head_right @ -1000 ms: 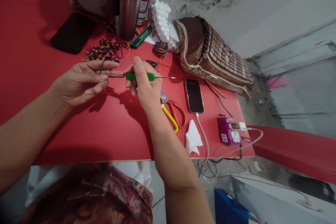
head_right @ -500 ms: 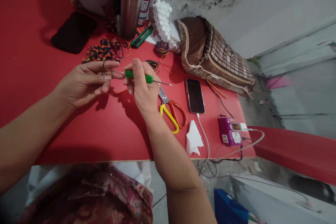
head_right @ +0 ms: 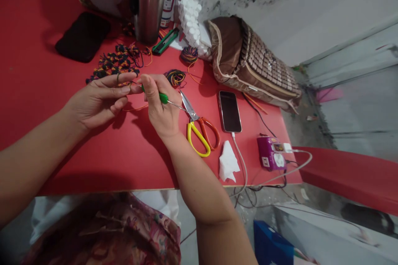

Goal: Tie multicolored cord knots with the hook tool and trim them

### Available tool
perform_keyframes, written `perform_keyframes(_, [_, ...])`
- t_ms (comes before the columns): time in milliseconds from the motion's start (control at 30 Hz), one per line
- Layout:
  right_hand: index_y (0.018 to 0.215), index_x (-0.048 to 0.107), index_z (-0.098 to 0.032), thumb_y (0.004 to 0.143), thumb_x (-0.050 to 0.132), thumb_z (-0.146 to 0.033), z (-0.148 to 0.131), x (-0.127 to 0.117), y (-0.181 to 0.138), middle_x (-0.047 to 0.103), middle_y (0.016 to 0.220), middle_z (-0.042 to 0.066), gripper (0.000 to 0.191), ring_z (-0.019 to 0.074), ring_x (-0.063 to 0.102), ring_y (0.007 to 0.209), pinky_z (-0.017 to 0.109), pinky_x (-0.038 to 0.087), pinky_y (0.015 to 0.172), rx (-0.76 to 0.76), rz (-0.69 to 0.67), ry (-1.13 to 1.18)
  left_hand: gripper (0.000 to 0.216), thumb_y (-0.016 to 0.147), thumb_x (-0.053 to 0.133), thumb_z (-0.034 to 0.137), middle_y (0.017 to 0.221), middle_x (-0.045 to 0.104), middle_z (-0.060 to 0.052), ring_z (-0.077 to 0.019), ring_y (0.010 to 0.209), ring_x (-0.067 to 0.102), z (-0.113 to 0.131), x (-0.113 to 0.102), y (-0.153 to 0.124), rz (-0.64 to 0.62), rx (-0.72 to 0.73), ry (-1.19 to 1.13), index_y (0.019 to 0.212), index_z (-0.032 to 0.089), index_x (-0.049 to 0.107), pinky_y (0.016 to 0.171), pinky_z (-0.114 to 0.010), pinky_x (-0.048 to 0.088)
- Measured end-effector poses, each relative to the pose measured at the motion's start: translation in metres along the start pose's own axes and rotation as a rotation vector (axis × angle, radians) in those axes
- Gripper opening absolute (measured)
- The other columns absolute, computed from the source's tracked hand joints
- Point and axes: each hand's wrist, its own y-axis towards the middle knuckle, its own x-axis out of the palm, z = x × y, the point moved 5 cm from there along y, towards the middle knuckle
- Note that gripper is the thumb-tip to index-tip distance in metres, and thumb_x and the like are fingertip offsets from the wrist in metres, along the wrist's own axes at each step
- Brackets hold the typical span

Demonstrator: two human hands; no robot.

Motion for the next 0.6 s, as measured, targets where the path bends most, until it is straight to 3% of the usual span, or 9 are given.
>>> perform_keyframes(200, [0.096,0.083,-0.031,0.111,0.065,-0.076,-0.001,0.001,-0.004,0.071,0.082,0.000,0.051,0.0156,0.065,0.068,0.032,0.062,0.071,-0.022,0.045,-0.024,0.029,0.090,0.073,-0.009,0.096,0.089,-0.008,-0.0031,0.047,0.063,-0.003,-0.004,0.002,-0.014,-0.028,-0.016,0.099,0.014,0.088,0.049,-0.010,0.054])
perform_keyframes(400, [0.101,0.083,-0.032,0.112,0.061,-0.079,0.001,0.006,-0.010,0.067,0.082,0.001,0.052,0.0165,0.065,0.070,0.032,0.065,0.074,0.037,0.064,0.017,0.036,0.099,0.072,-0.003,0.100,0.087,-0.003,-0.0006,0.047,0.061,-0.004,-0.008,0.002,0.040,-0.123,-0.032,0.122,0.021,0.087,0.046,-0.006,0.049])
perform_keyframes(600, [0.105,0.081,-0.031,0.110,0.058,-0.084,0.004,0.010,-0.009,0.064,0.086,0.002,0.058,0.0165,0.068,0.075,0.033,0.066,0.075,0.106,0.041,0.034,0.031,0.099,0.067,-0.005,0.087,0.084,0.003,0.0001,0.046,0.057,-0.004,-0.002,0.001,0.084,-0.170,-0.100,0.101,0.020,0.087,0.045,-0.006,0.042])
